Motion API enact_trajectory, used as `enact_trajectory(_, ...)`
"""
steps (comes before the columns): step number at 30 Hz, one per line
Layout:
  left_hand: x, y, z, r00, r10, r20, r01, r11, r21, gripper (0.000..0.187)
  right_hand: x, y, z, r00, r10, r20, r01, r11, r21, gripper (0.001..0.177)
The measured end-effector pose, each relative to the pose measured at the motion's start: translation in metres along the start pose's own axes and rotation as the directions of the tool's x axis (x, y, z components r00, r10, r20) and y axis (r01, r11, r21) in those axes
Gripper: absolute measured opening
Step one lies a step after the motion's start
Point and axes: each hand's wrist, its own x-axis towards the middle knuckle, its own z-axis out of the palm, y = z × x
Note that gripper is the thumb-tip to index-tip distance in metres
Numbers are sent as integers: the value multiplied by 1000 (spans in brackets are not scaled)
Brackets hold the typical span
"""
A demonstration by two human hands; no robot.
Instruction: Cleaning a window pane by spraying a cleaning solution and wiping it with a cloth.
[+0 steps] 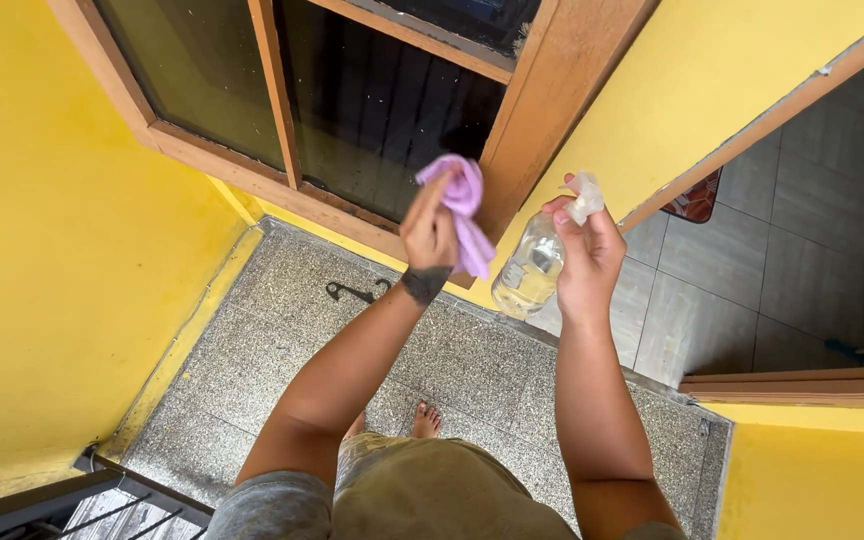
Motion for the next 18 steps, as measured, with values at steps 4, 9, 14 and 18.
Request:
enact_trajectory(4, 78, 62, 12, 961, -184, -208, 152, 976, -158, 41, -2, -2, 2, 1000, 16, -11, -15, 999, 36, 36)
enact_trajectory(9, 110, 38, 46, 778, -106, 619, -43, 975, 220, 72, -2, -5, 2, 992, 104, -64, -103, 994, 23, 27)
enact_trajectory(14, 82, 9, 48, 841, 145, 522, -359, 871, 337, 49, 0, -1, -1, 990, 118, -77, -113, 992, 60, 32)
enact_trajectory(18, 53, -17, 42, 861, 356, 362, -425, 896, 130, 44, 3, 8, -1, 999, 15, -46, -13, 999, 43, 37)
